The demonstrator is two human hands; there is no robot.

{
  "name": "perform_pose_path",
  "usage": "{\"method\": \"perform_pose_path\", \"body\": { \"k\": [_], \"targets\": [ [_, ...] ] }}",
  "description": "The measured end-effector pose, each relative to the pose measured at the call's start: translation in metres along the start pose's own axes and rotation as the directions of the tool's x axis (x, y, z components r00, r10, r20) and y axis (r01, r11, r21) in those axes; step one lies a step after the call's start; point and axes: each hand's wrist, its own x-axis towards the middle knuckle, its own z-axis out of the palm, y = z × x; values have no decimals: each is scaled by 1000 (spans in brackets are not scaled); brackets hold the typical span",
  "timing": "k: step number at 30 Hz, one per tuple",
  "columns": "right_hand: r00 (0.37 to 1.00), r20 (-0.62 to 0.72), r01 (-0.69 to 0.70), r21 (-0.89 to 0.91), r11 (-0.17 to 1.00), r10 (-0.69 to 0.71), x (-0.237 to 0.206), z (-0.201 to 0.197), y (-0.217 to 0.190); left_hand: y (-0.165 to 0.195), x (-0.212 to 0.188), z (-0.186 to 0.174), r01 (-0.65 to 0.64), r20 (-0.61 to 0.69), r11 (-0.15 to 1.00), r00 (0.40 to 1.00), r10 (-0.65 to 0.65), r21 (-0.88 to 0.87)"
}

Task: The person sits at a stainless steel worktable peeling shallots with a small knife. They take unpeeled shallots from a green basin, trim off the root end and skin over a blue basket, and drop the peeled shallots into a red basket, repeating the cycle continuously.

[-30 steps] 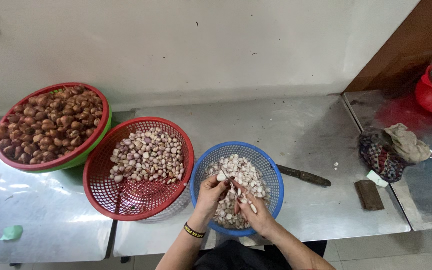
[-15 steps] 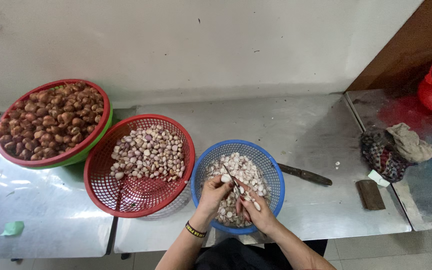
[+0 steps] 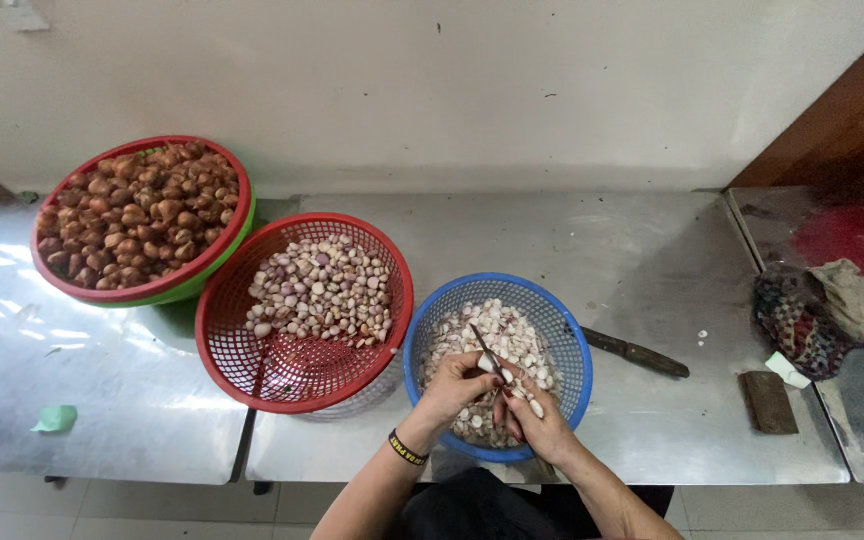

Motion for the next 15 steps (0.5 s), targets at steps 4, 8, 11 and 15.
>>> {"method": "perform_pose_path", "body": {
  "k": [4, 8, 11, 15],
  "targets": [
    [997, -66, -45, -10, 999, 44, 9, 3, 2, 24, -5, -14, 90, 10, 956, 995, -97, 281],
    [992, -114, -63, -5, 998, 62, 13, 6, 0, 67, -16, -34, -86, 86, 758, 995, 39, 647],
    [986, -139, -90, 24, 996, 92, 17, 8, -1, 92, -14, -48, 136, -61, 695, 990, -131, 706],
    [989, -124, -68, 59, 996, 75, 22, 7, 1, 111, -9, -99, 281, -353, 469, 933, 71, 837]
  ]
}}
